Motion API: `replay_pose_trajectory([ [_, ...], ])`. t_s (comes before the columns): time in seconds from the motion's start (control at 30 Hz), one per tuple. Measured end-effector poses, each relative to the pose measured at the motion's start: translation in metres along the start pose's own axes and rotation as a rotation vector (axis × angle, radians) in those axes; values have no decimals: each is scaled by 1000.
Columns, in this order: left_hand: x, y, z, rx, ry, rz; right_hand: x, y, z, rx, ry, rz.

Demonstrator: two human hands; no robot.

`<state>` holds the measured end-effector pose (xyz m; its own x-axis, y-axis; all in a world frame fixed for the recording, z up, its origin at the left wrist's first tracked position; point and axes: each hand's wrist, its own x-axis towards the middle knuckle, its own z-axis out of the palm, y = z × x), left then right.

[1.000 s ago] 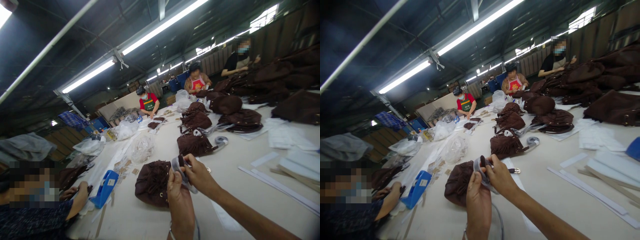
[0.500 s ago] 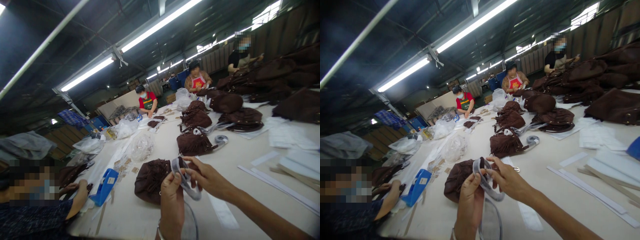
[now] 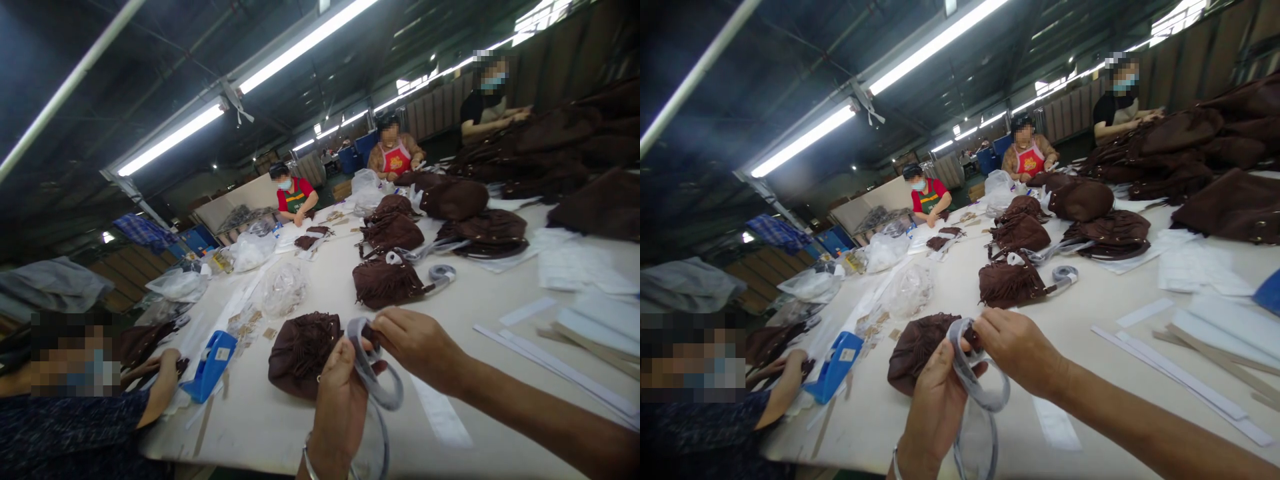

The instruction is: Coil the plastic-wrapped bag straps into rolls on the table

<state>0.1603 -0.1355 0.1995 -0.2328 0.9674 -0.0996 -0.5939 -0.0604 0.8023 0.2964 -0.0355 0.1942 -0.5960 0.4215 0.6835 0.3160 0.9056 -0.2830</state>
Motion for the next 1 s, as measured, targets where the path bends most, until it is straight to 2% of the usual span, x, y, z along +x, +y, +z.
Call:
replay_pose_trajectory([
  [0.1, -3, -10, 3, -28, 69, 45, -3, -7, 11, 179, 9, 310],
  [0.17, -3, -15, 4, -19, 65, 65, -3, -9, 18, 363, 3, 481],
  [0.33, 4, -23, 1, 38, 41, 122, -4, -6, 35, 750, 18, 707],
  [0.47, 10, -29, -5, 142, 111, 193, -4, -2, 38, 826, 32, 689],
  [0.6, 11, -29, -12, 240, 155, 260, -1, -1, 33, 814, -36, 619],
  [0.7, 9, -26, -17, 303, 122, 213, 0, 0, 32, 778, -79, 598],
  [0.83, 8, -20, -21, 378, 81, 194, -2, 0, 36, 710, 18, 553],
  [0.9, 10, -18, -20, 417, 52, 199, -3, 3, 40, 791, 53, 557],
  [1.0, 16, -19, -13, 452, 10, 216, -5, 8, 48, 963, 46, 646],
])
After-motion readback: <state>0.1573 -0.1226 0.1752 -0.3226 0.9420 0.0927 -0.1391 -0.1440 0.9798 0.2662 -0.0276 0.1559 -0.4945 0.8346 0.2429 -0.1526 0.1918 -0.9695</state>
